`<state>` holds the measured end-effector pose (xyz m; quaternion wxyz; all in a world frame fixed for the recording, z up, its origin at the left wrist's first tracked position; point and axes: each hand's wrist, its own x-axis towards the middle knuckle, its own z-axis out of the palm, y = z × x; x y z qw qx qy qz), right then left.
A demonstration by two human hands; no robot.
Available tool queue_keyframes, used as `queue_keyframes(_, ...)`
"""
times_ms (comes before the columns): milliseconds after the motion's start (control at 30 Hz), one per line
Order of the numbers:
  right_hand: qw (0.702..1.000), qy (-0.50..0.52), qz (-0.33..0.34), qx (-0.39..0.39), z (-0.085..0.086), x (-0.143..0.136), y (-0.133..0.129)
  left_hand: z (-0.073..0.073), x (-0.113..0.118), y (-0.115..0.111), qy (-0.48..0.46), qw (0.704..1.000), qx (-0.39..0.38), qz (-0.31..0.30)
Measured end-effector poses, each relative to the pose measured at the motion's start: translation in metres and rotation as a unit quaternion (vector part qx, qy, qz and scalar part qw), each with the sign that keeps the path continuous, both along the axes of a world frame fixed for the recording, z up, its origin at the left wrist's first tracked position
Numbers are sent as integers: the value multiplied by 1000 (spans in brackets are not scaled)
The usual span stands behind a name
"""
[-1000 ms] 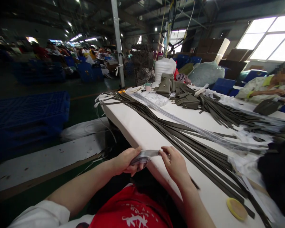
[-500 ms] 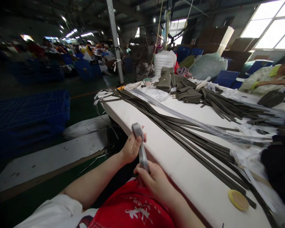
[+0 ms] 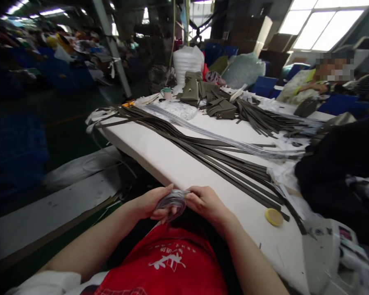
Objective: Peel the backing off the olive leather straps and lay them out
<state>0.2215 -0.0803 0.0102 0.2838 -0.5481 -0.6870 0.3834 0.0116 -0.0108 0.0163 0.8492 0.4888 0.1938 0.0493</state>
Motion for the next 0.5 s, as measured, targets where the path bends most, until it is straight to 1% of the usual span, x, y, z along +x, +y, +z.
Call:
queue_keyframes(67, 998, 64, -8, 21, -6, -17, -9, -5, 2, -6, -25, 996, -77, 25)
queue_keyframes(100, 996, 80, -8, 26, -7, -26, -13, -8, 3, -9, -37, 992, -106, 53)
queue_keyframes(133, 996, 82, -25, 39, -8, -32, -15, -13, 3, -11, -44, 987, -129, 88)
queue_keyframes(200, 995, 77, -53, 46, -6, -38, -18, -23, 5, -10, -26, 977, -145, 156)
queue_keyframes(233, 995, 66, -60, 43, -4, -36, -18, -28, 7, -8, 0, 972, -132, 194)
queue_keyframes(300, 998, 30, -58, 26, -2, -26, -22, -36, 13, -3, 67, 963, -63, 253)
queue_keyframes(367, 999, -25, -47, -2, -3, -13, -30, -40, 20, -2, 116, 953, 44, 276)
queue_keyframes(400, 997, -56, -38, -21, -6, -9, -35, -42, 23, -4, 126, 951, 104, 264)
queue_keyframes(433, 995, -89, -28, -44, -11, -6, -40, -44, 27, -8, 127, 949, 165, 237)
queue_keyframes(500, 986, -142, -9, -89, -24, -6, -52, -48, 33, -18, 115, 941, 278, 154)
